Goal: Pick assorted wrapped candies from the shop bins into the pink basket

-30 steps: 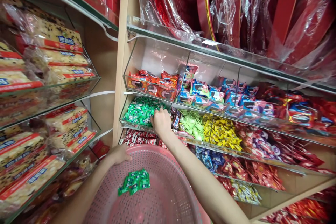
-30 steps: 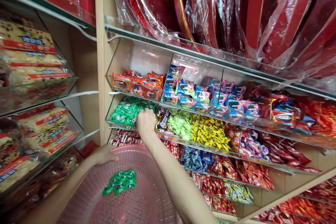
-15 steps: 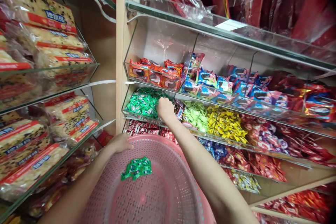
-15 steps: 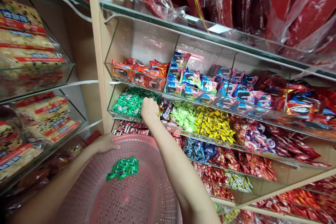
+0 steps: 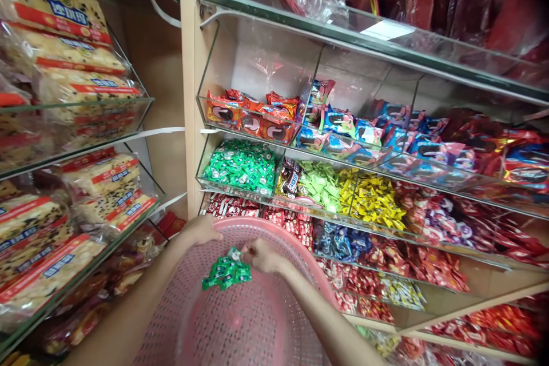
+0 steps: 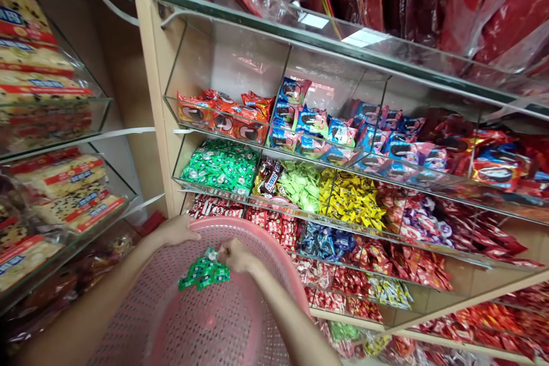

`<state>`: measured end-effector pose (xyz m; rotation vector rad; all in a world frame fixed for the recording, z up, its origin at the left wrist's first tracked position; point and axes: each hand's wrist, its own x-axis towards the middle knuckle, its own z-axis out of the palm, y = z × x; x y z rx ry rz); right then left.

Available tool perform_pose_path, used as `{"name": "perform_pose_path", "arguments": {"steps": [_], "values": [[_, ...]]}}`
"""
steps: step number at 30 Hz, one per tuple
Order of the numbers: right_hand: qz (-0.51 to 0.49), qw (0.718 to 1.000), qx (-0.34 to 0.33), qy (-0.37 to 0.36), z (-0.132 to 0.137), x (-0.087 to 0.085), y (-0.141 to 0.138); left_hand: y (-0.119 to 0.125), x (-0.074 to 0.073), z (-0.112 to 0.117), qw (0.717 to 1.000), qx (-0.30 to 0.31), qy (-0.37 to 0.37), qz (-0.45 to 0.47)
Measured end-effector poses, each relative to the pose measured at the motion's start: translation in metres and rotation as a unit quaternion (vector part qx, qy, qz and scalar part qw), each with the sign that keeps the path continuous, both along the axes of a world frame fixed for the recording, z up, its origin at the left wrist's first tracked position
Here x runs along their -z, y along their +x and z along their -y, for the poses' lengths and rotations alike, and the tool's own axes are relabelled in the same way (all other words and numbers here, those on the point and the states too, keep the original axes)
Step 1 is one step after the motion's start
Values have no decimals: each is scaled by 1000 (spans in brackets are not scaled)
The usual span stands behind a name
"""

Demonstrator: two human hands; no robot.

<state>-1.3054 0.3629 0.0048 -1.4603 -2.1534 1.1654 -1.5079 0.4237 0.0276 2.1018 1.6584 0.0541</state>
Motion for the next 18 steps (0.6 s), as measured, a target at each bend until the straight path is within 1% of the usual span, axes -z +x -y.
{"name": "perform_pose_path", "arguments": {"steps": [2,4,6,9,11,13,16,18], "values": [[32,997,1,-67,-3,22,10,1,1,0,1000,3,4,-5],[48,991,-8,-126,-4,34,15,1,3,-1,1000,1,5,-7],[59,985,-10,-162,-4,38,17,2,4,-2,1000,5,6,-5],[89,980,2,-177,-4,40,14,2,5,-3,1000,13,8,-4],[107,979,19,-170,-4,40,13,2,5,-3,1000,13,11,-8],[123,980,47,-147,-5,38,14,2,5,-3,1000,8,16,-15],[166,977,106,-78,-3,35,14,3,5,-2,999,0,22,-23],[186,975,119,-18,2,32,11,4,5,-3,999,0,27,-20]]}}
